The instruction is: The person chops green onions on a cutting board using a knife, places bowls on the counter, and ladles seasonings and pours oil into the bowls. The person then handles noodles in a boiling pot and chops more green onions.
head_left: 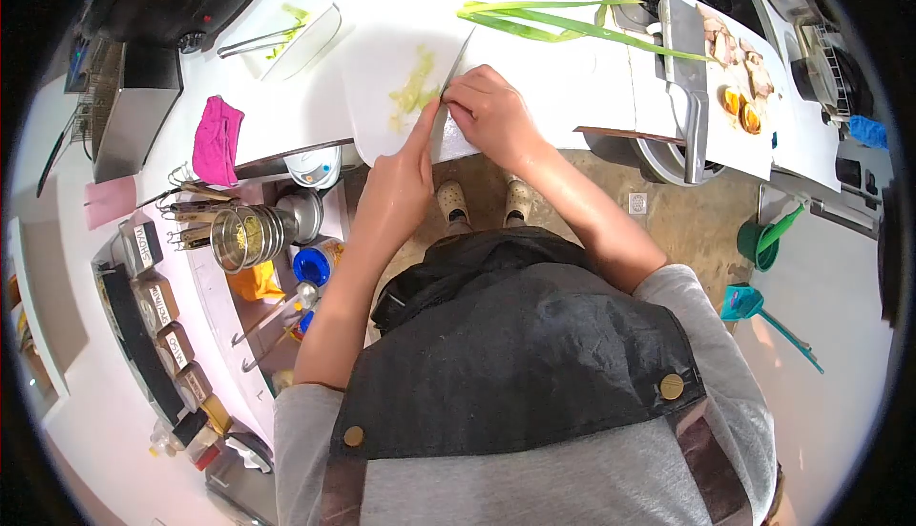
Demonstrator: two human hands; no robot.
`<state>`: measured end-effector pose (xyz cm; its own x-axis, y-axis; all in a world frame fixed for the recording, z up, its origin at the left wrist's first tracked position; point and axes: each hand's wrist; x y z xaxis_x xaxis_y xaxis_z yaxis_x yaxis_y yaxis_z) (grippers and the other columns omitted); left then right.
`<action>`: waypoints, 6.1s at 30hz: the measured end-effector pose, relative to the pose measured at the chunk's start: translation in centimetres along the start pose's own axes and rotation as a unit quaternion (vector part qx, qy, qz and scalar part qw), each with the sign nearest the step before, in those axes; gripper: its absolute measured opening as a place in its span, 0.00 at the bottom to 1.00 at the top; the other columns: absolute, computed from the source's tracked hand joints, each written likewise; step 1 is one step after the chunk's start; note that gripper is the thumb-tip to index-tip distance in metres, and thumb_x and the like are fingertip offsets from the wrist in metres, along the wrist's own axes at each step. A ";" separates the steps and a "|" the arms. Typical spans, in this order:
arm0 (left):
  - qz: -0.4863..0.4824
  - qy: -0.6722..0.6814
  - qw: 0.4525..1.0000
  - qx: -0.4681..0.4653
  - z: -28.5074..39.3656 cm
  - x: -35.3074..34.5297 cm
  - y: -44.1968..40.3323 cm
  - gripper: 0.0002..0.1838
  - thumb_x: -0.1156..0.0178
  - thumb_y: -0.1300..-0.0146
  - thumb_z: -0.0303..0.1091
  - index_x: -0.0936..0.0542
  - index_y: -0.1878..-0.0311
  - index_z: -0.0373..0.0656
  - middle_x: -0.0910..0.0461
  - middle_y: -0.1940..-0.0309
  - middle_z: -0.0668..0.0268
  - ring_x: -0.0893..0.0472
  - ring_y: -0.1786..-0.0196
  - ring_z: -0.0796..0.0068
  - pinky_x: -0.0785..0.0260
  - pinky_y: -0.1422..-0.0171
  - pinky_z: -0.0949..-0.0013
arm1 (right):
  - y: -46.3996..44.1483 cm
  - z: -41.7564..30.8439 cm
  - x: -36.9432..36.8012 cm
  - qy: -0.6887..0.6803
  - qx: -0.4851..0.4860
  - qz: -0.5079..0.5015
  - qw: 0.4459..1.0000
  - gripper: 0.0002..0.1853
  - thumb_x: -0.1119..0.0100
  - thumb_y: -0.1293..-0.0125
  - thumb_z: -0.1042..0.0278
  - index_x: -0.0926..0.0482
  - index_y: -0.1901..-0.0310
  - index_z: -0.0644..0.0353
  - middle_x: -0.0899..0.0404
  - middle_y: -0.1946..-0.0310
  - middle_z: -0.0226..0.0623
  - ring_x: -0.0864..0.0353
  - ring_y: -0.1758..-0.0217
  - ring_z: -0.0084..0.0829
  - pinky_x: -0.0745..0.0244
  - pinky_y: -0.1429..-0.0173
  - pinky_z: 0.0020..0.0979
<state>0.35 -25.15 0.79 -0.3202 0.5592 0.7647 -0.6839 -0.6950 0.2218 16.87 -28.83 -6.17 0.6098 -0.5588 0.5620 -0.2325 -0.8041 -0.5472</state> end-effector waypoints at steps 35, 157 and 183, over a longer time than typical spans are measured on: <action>0.022 -0.005 1.000 0.006 -1.5 0.5 0.6 0.28 0.54 0.28 0.31 0.41 0.26 0.59 0.24 0.75 0.38 0.23 0.69 0.36 0.35 0.64 0.43 | -0.8 -0.2 -0.9 -0.011 0.008 -0.017 1.000 0.07 0.38 0.48 0.78 0.18 0.66 0.60 0.18 0.64 0.35 0.20 0.55 0.37 0.22 0.51 0.35; 0.000 0.033 0.999 0.036 -1.2 1.1 5.8 0.28 0.54 0.27 0.32 0.42 0.26 0.62 0.24 0.77 0.40 0.22 0.69 0.37 0.38 0.65 0.41 | -0.5 0.5 -0.6 -0.058 -0.017 -0.029 0.998 0.04 0.36 0.50 0.79 0.19 0.70 0.62 0.18 0.71 0.37 0.21 0.64 0.37 0.23 0.60 0.33; 0.012 0.065 0.996 0.061 0.5 -0.3 2.6 0.27 0.55 0.27 0.32 0.40 0.27 0.61 0.25 0.73 0.37 0.24 0.66 0.35 0.39 0.63 0.41 | -1.3 0.9 0.3 -0.098 -0.040 -0.061 0.993 0.02 0.38 0.47 0.78 0.18 0.71 0.63 0.19 0.73 0.40 0.20 0.67 0.39 0.25 0.60 0.36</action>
<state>-0.94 -27.34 1.44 -0.4234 0.5895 0.6879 -0.5932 -0.7543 0.2813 18.02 -27.80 -5.88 0.7709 -0.4128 0.4851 -0.2022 -0.8808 -0.4281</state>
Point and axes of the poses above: each hand's wrist, its own y-axis away from the middle knuckle, its own x-axis out of the back of the hand, z = x × y
